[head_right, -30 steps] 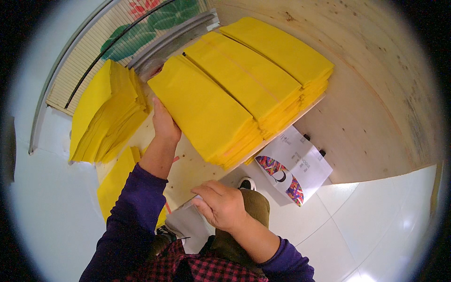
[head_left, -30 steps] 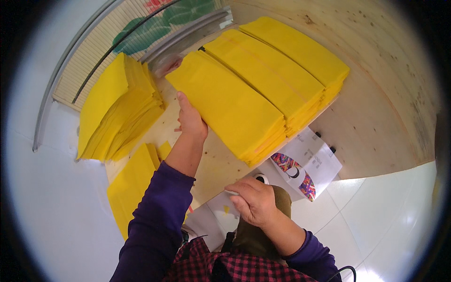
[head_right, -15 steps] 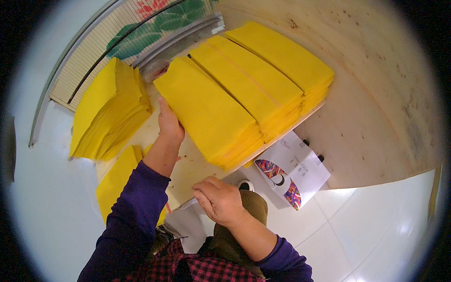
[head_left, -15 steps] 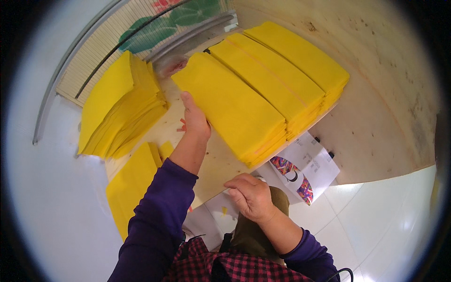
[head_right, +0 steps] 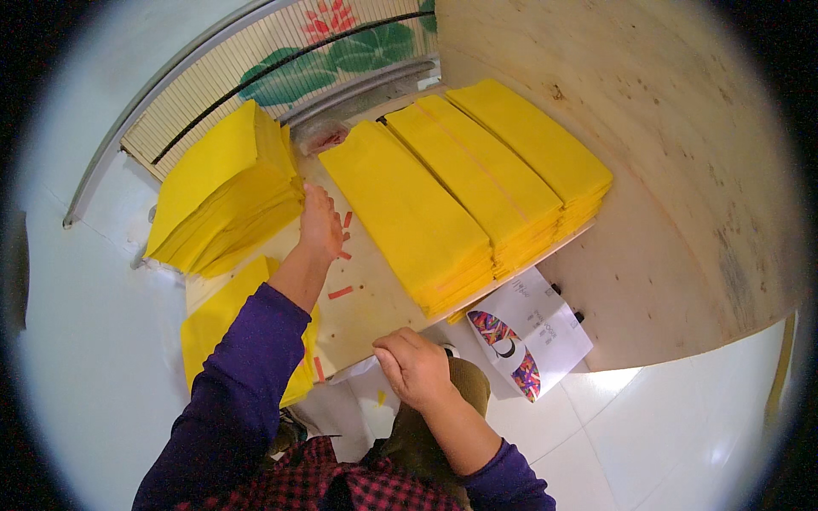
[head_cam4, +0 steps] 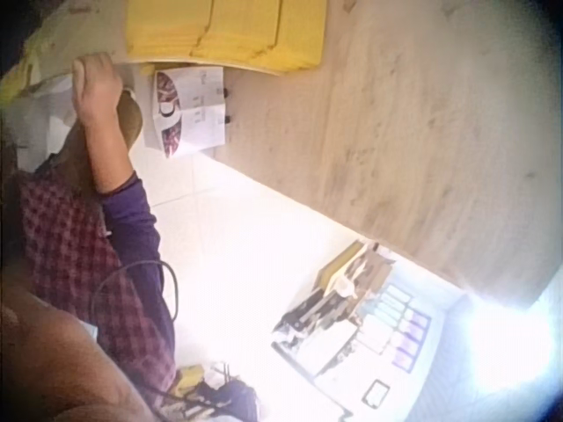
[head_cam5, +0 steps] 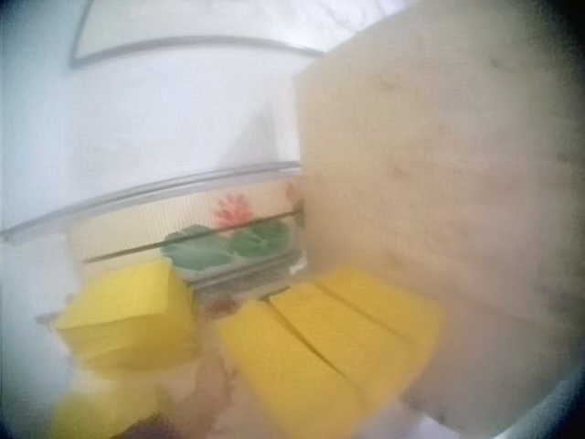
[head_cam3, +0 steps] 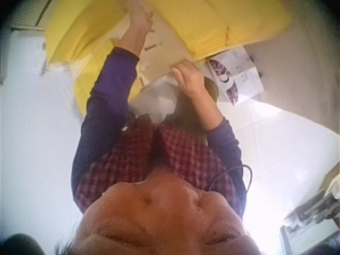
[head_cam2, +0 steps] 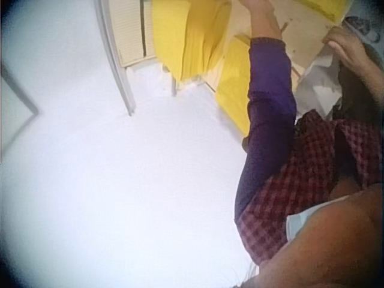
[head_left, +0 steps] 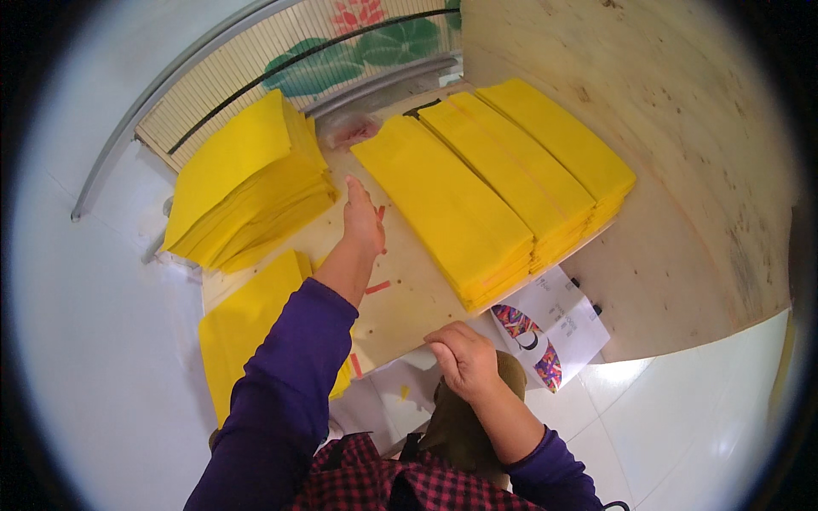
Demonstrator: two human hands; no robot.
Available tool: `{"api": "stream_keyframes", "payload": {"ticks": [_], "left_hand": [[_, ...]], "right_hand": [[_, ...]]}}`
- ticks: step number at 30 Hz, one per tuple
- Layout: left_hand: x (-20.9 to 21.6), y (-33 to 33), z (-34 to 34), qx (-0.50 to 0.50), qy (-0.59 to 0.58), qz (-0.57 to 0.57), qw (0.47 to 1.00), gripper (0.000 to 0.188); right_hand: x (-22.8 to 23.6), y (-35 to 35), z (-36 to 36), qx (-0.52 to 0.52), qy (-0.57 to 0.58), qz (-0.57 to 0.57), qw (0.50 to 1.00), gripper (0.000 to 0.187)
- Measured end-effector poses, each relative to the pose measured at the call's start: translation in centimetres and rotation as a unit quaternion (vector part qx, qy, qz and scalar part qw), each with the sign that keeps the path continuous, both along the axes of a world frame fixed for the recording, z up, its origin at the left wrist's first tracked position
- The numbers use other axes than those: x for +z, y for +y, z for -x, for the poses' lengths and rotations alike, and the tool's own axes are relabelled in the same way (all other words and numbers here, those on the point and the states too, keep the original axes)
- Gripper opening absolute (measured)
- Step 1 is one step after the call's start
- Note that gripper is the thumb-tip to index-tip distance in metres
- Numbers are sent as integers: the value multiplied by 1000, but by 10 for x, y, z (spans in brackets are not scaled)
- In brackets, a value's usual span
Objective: The person folds large yellow sheets of paper in half by hand on a table, then stacks the folded sheets into a growing pile. The process is repeated continuously with each new sheet.
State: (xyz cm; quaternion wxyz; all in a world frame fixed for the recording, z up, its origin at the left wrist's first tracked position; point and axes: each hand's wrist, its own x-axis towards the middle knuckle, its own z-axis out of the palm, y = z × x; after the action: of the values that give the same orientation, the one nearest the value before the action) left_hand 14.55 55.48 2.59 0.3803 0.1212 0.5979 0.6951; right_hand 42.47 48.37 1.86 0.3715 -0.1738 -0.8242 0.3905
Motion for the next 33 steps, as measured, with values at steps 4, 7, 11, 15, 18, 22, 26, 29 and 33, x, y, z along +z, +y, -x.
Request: {"api": "stream_keyframes", "payload": {"ticks": [4, 7, 11, 15, 18, 22, 26, 29, 33], "left_hand": [[-1, 21, 14, 0, 12, -28, 1000, 87], [7, 43, 14, -18, -7, -150, 989, 72], [21, 57, 0, 24, -79, -171, 982, 59], [21, 61, -6, 117, -54, -108, 986, 48], [5, 64, 7, 190, 52, -84, 977, 31], [-14, 71, 36, 231, 120, -28, 965, 18], [-14, 70, 42, 205, 151, 19, 967, 20], [-8, 66, 34, 205, 106, -5, 973, 18], [-8, 67, 26, 221, 16, -64, 973, 19]], "right_hand": [[-2, 6, 1, 6, -2, 17, 1000, 12], [-3, 11, 4, 12, 1, 30, 999, 13], [-3, 14, 3, 22, -13, 50, 998, 13], [-3, 16, 1, 21, -7, 67, 998, 13], [-4, 17, 0, 17, -4, 60, 998, 14], [-5, 17, 0, 20, -12, 60, 998, 14], [-6, 19, 1, 21, -9, 58, 998, 14], [-6, 19, 1, 24, -8, 63, 998, 14], [-5, 20, 1, 28, -3, 73, 997, 13]]}}
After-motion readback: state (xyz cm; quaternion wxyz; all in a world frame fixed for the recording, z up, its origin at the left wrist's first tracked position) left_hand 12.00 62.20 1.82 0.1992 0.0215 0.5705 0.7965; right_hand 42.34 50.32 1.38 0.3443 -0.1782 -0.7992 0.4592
